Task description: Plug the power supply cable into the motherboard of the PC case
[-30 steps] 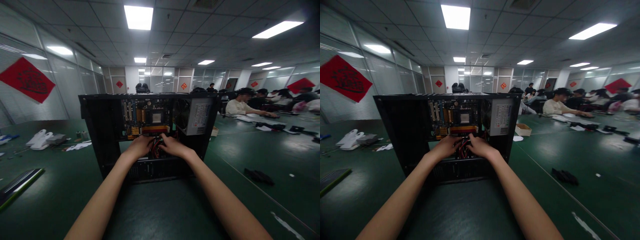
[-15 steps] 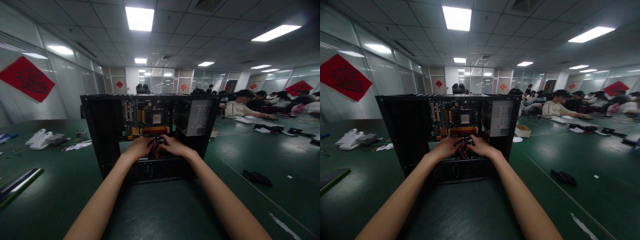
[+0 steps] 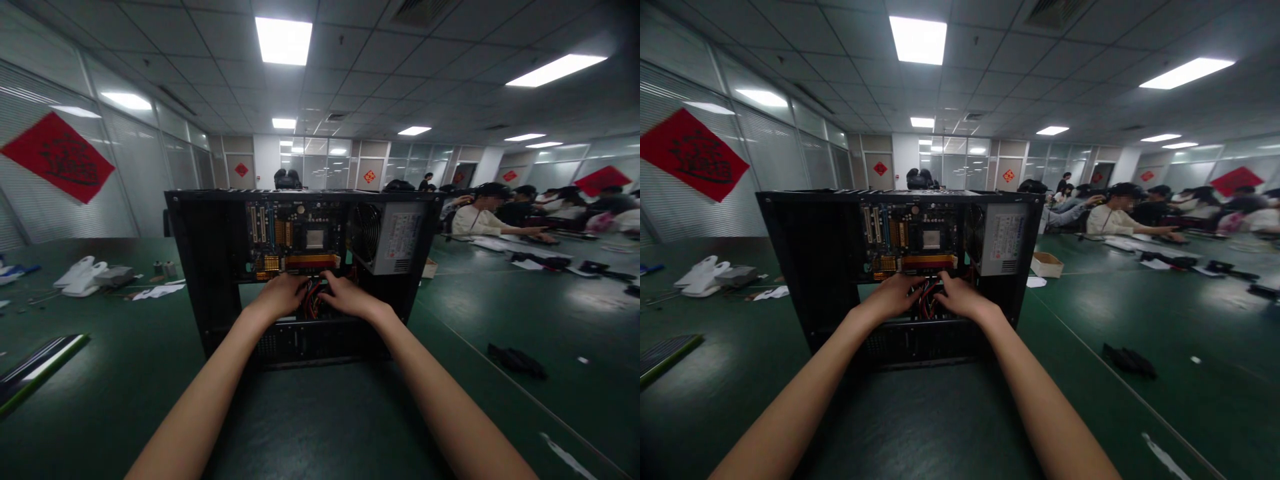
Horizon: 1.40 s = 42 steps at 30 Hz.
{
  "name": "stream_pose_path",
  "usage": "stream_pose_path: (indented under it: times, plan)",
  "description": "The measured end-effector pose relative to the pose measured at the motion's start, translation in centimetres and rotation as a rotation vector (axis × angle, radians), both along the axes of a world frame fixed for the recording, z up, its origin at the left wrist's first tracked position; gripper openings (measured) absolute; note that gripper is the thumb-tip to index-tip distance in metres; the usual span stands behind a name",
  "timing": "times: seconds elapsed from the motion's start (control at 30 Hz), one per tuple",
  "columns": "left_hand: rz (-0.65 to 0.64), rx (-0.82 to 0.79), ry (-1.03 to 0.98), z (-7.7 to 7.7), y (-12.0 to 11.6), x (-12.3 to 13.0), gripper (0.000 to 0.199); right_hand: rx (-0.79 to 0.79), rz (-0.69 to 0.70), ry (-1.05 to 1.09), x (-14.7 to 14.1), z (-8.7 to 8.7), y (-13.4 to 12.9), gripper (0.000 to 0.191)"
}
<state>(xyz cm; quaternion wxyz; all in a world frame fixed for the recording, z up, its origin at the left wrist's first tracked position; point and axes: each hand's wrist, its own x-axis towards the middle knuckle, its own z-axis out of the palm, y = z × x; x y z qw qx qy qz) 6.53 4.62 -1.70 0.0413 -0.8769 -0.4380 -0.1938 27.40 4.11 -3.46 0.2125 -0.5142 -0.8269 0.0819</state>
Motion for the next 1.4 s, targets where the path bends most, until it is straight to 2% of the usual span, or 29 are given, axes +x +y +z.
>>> stream_pose_path:
  times: [0.37,0.5,0.63,0.73,0.87,1.23,1.4]
  plan:
    - [0.051,-0.017,0.008,0.4,-0.4,0.1,0.037,-0.016,0.012,0.013,0.0,0.3,-0.2,0.041]
    - [0.114,-0.004,0.001,0.5,-0.2,0.1,0.038,-0.010,-0.004,0.002,0.0,0.3,-0.2,0.043]
    - [0.198,0.013,0.006,0.5,-0.1,0.1,0.038,0.070,-0.043,0.015,-0.1,0.1,0.3,0.038]
    - [0.215,0.015,0.020,0.5,-0.1,0.0,0.034,0.137,-0.104,0.018,-0.2,0.0,0.7,0.032]
    - [0.199,0.014,0.034,0.4,0.2,0.1,0.028,0.161,-0.154,-0.031,-0.4,0.0,1.1,0.026]
    - [0.309,-0.050,0.092,0.9,1.4,1.3,0.032,0.134,-0.215,-0.187,-1.1,0.5,1.7,0.028]
    - [0.282,-0.042,0.079,0.6,1.7,1.4,0.031,0.102,-0.232,-0.231,-1.4,1.0,1.3,0.029]
